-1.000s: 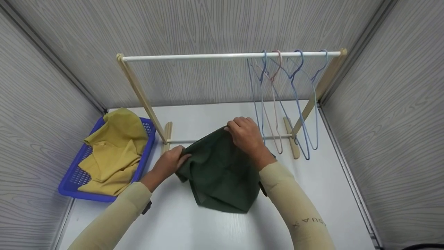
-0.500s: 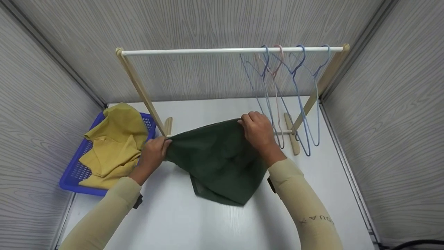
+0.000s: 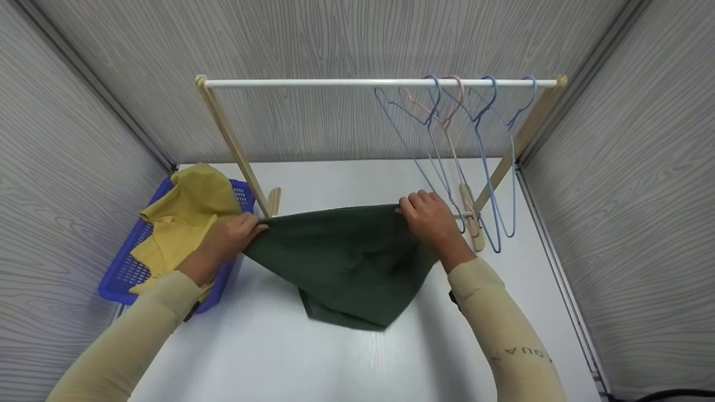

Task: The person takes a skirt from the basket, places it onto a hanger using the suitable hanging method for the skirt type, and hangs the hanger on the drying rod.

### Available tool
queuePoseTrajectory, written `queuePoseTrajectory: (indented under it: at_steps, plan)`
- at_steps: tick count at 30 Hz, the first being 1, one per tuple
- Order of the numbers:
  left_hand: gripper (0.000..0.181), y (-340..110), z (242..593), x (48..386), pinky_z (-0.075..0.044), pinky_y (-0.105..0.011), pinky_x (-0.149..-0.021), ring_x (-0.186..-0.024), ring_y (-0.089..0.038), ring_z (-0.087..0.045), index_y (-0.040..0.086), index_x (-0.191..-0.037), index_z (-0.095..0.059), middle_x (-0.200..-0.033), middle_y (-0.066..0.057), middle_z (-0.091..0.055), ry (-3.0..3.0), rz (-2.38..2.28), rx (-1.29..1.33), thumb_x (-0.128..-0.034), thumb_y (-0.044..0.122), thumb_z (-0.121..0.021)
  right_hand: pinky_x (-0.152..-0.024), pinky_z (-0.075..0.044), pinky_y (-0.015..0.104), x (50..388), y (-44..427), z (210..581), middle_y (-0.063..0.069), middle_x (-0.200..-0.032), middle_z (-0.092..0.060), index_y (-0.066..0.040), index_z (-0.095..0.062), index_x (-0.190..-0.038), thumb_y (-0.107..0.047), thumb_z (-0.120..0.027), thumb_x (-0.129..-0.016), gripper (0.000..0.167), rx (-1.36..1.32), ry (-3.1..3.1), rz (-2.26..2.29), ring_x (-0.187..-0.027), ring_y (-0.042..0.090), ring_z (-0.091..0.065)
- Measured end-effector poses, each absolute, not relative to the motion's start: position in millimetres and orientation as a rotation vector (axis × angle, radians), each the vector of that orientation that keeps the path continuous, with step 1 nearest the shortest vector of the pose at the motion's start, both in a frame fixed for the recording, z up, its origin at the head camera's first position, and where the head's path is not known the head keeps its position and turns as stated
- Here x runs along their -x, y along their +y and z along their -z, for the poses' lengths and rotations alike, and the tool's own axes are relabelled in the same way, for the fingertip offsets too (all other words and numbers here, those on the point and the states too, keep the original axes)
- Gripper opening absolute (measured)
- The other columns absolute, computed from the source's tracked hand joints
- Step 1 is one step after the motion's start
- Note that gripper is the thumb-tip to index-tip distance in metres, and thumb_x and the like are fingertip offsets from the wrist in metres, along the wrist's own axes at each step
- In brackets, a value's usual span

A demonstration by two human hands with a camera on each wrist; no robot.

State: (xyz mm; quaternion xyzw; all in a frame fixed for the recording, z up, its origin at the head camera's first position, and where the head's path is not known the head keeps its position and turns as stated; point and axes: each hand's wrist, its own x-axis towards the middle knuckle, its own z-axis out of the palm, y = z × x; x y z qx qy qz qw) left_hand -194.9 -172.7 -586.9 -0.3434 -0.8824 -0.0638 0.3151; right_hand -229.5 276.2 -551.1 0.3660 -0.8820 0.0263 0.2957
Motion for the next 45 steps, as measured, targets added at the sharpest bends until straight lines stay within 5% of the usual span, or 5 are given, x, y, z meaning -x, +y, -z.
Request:
queuePoseTrajectory:
  at_steps: [17,27,35,45]
  plan:
    - [0.014,-188.5,551.8,220.9,-0.048,-0.037,-0.044,-0.051,-0.023,-0.054,0.003,-0.098,-0.062,-0.078,-0.013,-0.06,-2.465,0.01,0.674,-0.1013,0.015,-0.058,-0.066,-0.054,0.045,234.1,300.8,566.4,0.016,-0.08,-0.065,0.0,-0.061,-0.097,-0.009,-0.064,-0.096,0.01,-1.017,-2.312,-0.002,-0.072,0.033,-0.065]
    - [0.02,-166.6,553.3,235.2,-0.046,-0.043,-0.04,-0.045,-0.029,-0.056,0.003,-0.09,-0.061,-0.065,-0.016,-0.061,-2.427,0.077,0.457,-0.0992,0.021,-0.061,-0.055,-0.053,0.046,238.1,298.0,566.7,0.017,-0.079,-0.064,0.0,-0.061,-0.095,-0.01,-0.06,-0.098,0.011,-0.789,-2.472,0.005,-0.067,0.035,-0.063]
    - [0.019,-149.4,555.7,244.5,-0.053,-0.044,-0.051,-0.061,-0.033,-0.067,-0.003,-0.099,-0.063,-0.079,-0.02,-0.066,-2.568,0.244,0.394,-0.1016,0.013,-0.053,-0.053,-0.046,0.046,238.6,292.0,573.1,0.018,-0.077,-0.052,0.003,-0.065,-0.083,-0.011,-0.063,-0.095,0.019,-0.583,-2.6,-0.029,-0.065,0.034,-0.054]
    - [0.02,-134.6,558.4,251.6,-0.054,-0.052,-0.063,-0.073,-0.041,-0.07,-0.005,-0.09,-0.068,-0.078,-0.025,-0.07,-2.592,0.589,0.265,-0.0967,0.012,-0.06,-0.046,-0.046,0.051,239.1,280.3,570.9,0.018,-0.064,-0.064,0.0,-0.063,-0.07,-0.01,-0.058,-0.092,0.026,-0.406,-2.839,-0.088,-0.054,0.036,-0.061]
